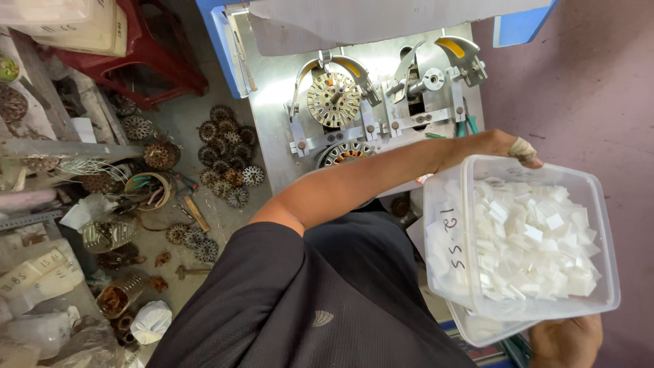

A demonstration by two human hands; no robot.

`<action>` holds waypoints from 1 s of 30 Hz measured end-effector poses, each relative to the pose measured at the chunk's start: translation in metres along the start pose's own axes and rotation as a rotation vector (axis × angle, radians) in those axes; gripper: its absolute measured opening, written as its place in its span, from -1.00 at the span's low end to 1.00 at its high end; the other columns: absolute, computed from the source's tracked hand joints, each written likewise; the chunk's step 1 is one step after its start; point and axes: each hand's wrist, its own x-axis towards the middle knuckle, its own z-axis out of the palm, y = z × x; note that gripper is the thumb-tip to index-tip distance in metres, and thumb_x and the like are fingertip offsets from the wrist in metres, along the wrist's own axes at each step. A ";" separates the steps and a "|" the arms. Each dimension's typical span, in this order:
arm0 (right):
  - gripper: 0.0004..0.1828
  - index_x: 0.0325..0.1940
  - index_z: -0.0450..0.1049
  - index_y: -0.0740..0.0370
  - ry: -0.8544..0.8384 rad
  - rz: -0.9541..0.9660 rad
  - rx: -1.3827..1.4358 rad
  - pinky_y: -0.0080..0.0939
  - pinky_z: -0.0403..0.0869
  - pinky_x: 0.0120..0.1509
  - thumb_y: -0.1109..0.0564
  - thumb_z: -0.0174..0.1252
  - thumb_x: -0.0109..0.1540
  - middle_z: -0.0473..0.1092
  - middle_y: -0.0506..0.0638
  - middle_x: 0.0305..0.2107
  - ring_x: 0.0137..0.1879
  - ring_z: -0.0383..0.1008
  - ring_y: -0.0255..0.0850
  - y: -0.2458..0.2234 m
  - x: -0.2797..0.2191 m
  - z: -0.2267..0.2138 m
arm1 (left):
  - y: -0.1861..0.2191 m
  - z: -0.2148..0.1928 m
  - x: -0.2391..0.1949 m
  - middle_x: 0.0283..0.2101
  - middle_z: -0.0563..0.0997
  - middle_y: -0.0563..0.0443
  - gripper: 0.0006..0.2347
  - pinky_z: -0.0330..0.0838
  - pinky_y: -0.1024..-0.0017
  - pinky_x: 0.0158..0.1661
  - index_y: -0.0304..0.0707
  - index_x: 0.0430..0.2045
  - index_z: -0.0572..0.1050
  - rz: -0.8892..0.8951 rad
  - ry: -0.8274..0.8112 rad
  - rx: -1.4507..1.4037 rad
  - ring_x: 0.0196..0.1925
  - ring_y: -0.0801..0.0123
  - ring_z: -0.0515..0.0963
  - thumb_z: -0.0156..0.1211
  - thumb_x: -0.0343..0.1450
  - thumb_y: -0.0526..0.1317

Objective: The person places a metal stator into a machine, inserts small white components into its slots, and then uses pliers to manipulate wire on the stator.

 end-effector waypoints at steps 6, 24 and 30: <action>-0.37 0.46 0.23 0.47 0.086 -0.373 -0.136 0.04 0.43 0.28 -0.07 -0.10 0.47 0.30 0.34 0.29 0.28 0.40 0.06 -0.005 -0.005 0.071 | 0.035 0.021 -0.012 0.27 0.53 -0.30 -0.47 0.25 0.14 0.31 -0.41 0.16 0.50 -0.371 0.142 -0.039 0.37 -0.02 0.43 0.11 0.40 0.03; -0.02 0.62 0.09 0.34 -0.596 -0.040 0.462 0.06 0.27 0.60 -0.21 0.20 0.24 0.19 0.22 0.43 0.55 0.21 0.09 -0.038 0.121 0.128 | 0.119 -0.012 -0.097 0.24 0.59 -0.13 -0.50 0.36 0.23 0.29 -0.22 0.27 0.41 -0.364 0.746 0.343 0.32 0.15 0.54 -0.11 0.54 0.12; 0.02 0.61 0.04 0.17 -0.608 -0.105 0.541 0.15 0.23 0.73 -0.15 0.25 0.15 0.15 0.11 0.47 0.63 0.15 0.07 -0.029 0.172 0.170 | 0.150 0.017 -0.145 0.09 0.63 -0.12 -0.59 0.56 0.30 0.02 -0.27 0.17 0.42 -0.388 1.077 0.434 0.14 0.25 0.63 0.10 0.48 -0.06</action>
